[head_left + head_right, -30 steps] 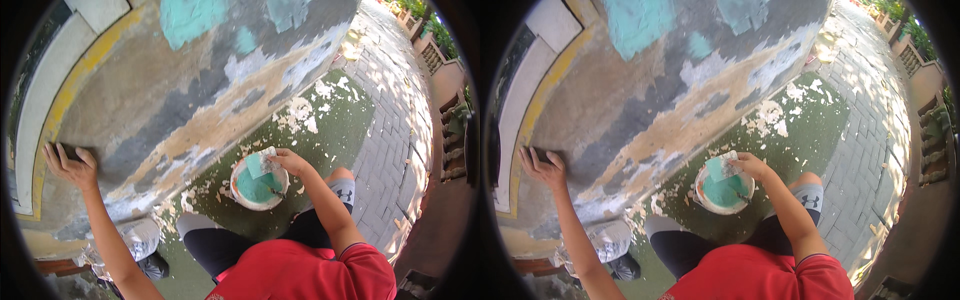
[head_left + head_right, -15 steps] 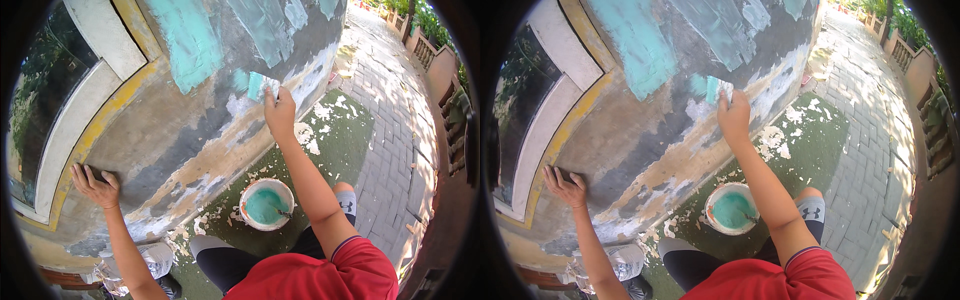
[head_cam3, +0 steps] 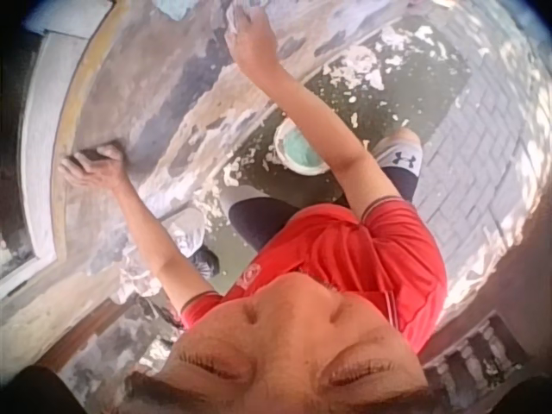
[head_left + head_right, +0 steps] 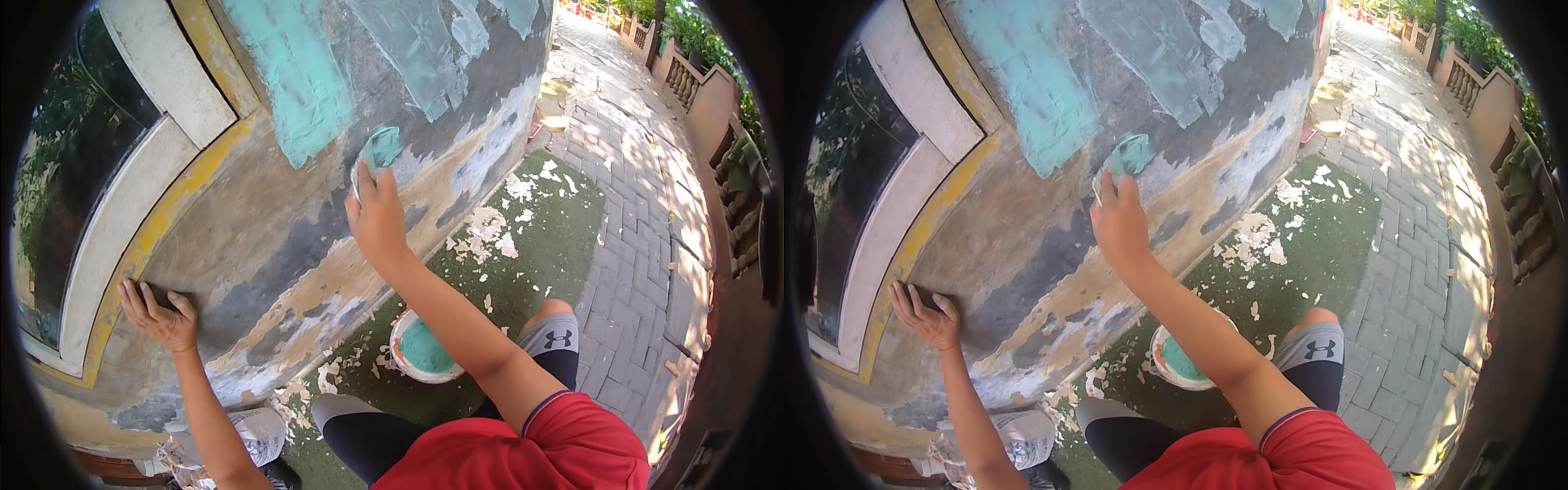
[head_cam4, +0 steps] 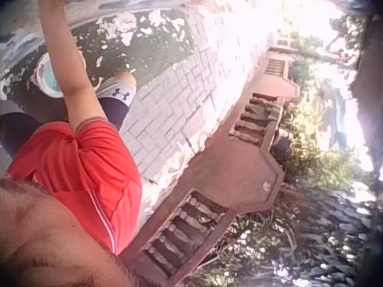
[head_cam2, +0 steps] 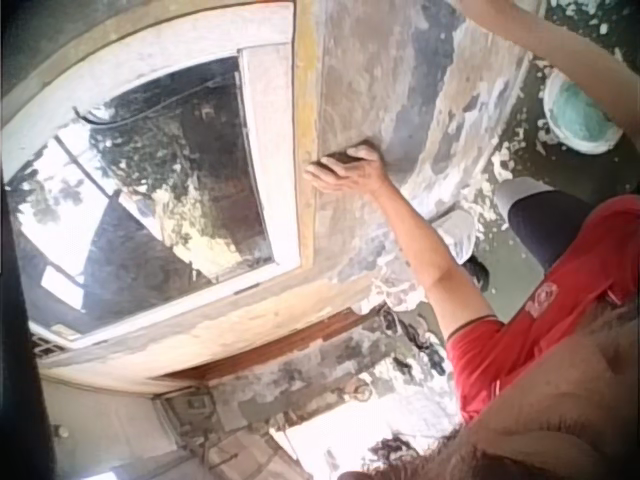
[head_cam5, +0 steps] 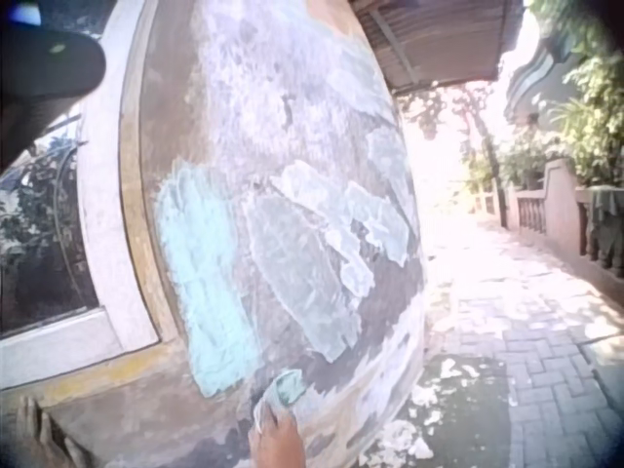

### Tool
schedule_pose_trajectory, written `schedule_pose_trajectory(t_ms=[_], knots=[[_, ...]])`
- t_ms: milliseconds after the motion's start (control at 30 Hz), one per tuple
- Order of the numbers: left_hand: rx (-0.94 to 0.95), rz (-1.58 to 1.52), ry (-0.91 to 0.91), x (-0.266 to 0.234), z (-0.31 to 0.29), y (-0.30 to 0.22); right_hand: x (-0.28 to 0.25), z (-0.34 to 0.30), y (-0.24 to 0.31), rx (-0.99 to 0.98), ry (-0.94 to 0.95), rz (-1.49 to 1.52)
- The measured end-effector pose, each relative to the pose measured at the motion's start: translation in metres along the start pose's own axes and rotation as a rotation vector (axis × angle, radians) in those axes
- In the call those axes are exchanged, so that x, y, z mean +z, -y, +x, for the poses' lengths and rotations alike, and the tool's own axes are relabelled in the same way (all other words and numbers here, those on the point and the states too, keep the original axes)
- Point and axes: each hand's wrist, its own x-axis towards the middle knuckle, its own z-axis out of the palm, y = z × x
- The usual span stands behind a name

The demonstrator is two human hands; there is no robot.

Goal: The person applies plaster to an exterior wall using a putty knife, dipping the knife into a bucket of plaster mixture between applications.

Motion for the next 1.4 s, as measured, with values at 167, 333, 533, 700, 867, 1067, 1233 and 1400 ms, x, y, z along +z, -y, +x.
schedule_pose_trajectory(t_ms=[167,333,533,700,867,1067,1233,1400], knots=[[0.006,0.007,0.0,-0.003,0.003,0.002,-0.03,0.009,-0.031,0.064,-0.139,-0.052],[-0.002,-0.01,-0.016,0.001,0.005,-0.003,0.01,0.024,-0.042,0.014,-0.157,-0.149],[0.0,-0.007,-0.006,-0.002,0.002,-0.002,0.012,-0.006,0.003,-0.023,0.023,-0.016],[-0.011,0.009,0.007,-0.003,0.002,0.0,-0.024,0.01,-0.029,0.049,-0.13,-0.105],[0.004,-0.004,-0.018,0.003,0.009,-0.007,0.013,0.037,-0.048,-0.064,-0.204,-0.197],[0.006,0.006,0.012,-0.005,-0.001,0.002,0.006,-0.009,0.006,-0.098,0.005,0.037],[0.0,0.01,0.006,-0.002,0.005,-0.004,-0.022,0.018,-0.059,0.026,-0.194,-0.118],[0.013,0.004,-0.01,0.0,0.007,-0.005,0.008,0.027,-0.049,-0.07,-0.195,-0.071]])
